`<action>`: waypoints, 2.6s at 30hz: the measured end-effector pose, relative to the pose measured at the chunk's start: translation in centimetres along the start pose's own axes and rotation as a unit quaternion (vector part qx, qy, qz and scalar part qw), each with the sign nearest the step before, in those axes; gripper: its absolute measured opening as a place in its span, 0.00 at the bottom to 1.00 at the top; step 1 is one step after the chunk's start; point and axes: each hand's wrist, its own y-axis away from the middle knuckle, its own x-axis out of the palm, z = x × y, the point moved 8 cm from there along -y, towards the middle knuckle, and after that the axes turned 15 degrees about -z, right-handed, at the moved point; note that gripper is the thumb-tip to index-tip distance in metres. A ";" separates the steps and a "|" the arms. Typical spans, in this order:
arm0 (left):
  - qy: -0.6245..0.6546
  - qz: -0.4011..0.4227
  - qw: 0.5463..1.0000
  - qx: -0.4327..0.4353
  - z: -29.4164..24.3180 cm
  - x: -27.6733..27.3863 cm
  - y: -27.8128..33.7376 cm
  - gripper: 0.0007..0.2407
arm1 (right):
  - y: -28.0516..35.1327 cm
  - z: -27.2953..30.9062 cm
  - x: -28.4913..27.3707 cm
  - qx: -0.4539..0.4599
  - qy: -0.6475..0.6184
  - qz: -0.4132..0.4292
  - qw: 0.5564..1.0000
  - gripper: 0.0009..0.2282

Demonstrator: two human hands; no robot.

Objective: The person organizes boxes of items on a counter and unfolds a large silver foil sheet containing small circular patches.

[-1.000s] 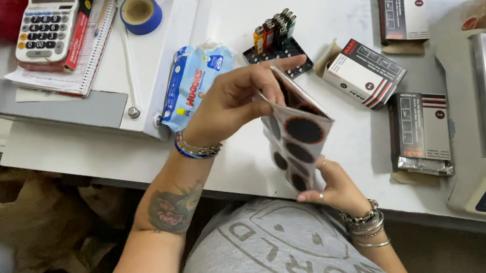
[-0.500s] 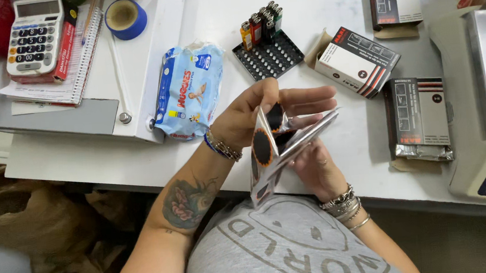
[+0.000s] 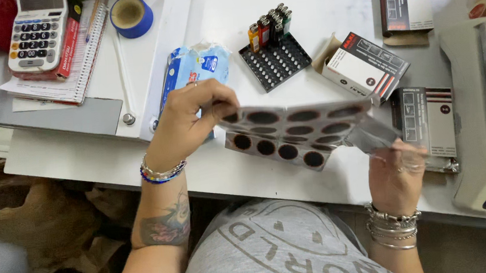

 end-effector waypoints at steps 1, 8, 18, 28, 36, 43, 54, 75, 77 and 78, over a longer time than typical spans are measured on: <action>-0.001 -0.003 1.000 0.003 -0.4 -0.7 -0.1 0.03 | -0.5 0.2 -1.0 -0.002 -0.001 0.003 1.000 0.03; 0.007 0.026 0.998 0.054 1.0 1.4 -1.4 0.06 | -0.3 3.1 -1.3 -0.137 0.213 0.100 0.962 0.08; -0.149 0.025 0.988 -0.036 13.5 13.0 3.4 0.18 | 3.4 11.3 3.7 -0.377 0.491 0.111 0.778 0.06; -0.446 0.132 0.883 0.060 12.7 12.7 14.5 0.34 | 7.4 10.8 -3.7 -0.248 0.637 -0.007 0.730 0.11; -0.379 0.153 0.909 0.081 12.0 11.7 15.7 0.29 | 8.2 10.0 -10.8 -0.100 0.567 -0.204 0.792 0.19; -0.232 -0.100 0.964 -0.078 9.2 2.5 15.1 0.08 | 6.5 8.9 -12.9 0.020 0.610 -0.138 0.780 0.18; 0.141 -0.222 0.879 -0.398 14.6 1.0 21.9 0.15 | 4.0 8.0 -12.4 -0.022 0.591 -0.080 0.803 0.14; -0.058 -0.098 0.897 -0.427 15.0 0.7 20.1 0.21 | -0.7 8.4 1.1 -0.011 0.750 0.001 0.662 0.13; -0.038 -0.087 0.900 -0.426 15.1 0.3 19.6 0.21 | -1.3 8.1 0.1 -0.001 0.729 -0.004 0.685 0.13; -0.018 -0.078 0.901 -0.427 15.1 0.3 19.4 0.20 | -1.6 7.9 -0.4 0.008 0.707 -0.008 0.707 0.12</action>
